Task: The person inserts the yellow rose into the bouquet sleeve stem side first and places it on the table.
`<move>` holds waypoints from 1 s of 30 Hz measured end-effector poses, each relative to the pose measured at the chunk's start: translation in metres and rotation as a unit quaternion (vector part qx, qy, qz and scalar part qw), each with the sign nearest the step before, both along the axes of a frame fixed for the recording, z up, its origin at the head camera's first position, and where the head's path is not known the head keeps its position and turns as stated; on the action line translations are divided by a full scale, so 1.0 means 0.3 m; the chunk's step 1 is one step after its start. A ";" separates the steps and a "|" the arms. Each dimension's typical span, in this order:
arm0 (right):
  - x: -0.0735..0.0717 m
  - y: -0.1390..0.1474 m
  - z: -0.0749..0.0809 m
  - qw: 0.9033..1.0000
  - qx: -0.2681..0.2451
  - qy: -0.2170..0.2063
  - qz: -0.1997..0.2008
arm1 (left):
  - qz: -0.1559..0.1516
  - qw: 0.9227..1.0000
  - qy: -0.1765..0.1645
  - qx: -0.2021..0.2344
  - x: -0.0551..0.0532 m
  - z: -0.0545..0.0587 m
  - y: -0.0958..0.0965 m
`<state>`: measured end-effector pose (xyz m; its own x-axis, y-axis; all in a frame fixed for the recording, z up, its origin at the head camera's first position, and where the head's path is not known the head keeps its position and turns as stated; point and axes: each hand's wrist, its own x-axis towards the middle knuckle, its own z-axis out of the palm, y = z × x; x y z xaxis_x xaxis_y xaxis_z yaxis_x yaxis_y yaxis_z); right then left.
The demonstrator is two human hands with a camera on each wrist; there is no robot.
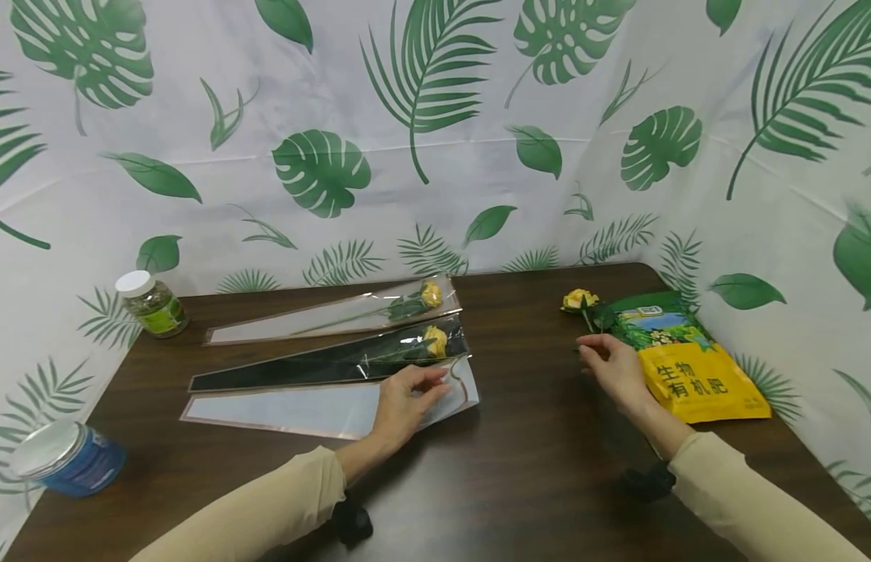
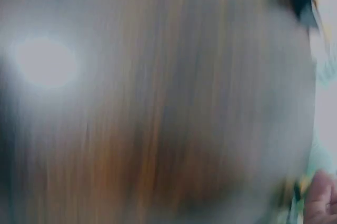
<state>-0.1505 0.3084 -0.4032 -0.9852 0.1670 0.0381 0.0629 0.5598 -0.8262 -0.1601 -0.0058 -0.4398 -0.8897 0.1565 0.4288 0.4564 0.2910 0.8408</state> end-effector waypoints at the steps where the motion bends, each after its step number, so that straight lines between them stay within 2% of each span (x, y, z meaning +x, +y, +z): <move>1: 0.001 0.031 0.006 0.999 0.039 0.000 -0.001 | 0.002 1.000 -0.003 -0.001 0.000 0.000 -0.002; 5: 0.002 0.113 0.006 0.990 0.138 -0.025 0.015 | 0.008 1.000 -0.012 -0.005 0.001 0.000 -0.005; 8: -0.005 0.139 -0.007 0.986 0.160 -0.051 0.024 | 0.009 1.000 -0.012 -0.008 0.000 0.002 -0.005; 11: -0.022 0.146 -0.020 0.985 0.146 -0.091 0.024 | 0.009 1.000 -0.009 -0.006 -0.002 0.005 -0.004; 14: -0.043 0.139 -0.025 0.984 0.108 -0.140 0.011 | 0.008 1.000 -0.007 -0.004 -0.004 0.008 -0.001; 16: -0.054 0.130 -0.024 0.983 0.088 -0.158 0.007 | 0.008 1.000 -0.009 -0.003 -0.006 0.008 0.001; 26: -0.069 0.087 -0.013 0.981 0.072 -0.174 0.037 | 0.000 1.000 -0.019 -0.003 -0.002 0.012 0.005; 30: -0.071 0.084 -0.015 0.982 0.044 -0.180 0.044 | -0.003 1.000 -0.019 -0.006 0.000 0.012 0.006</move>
<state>-0.1716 0.3335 -0.4078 -0.9480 0.0917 -0.3047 0.2897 0.6448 -0.7073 -0.1601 -0.0040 -0.4361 -0.9044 0.1676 0.3924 0.4259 0.2983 0.8542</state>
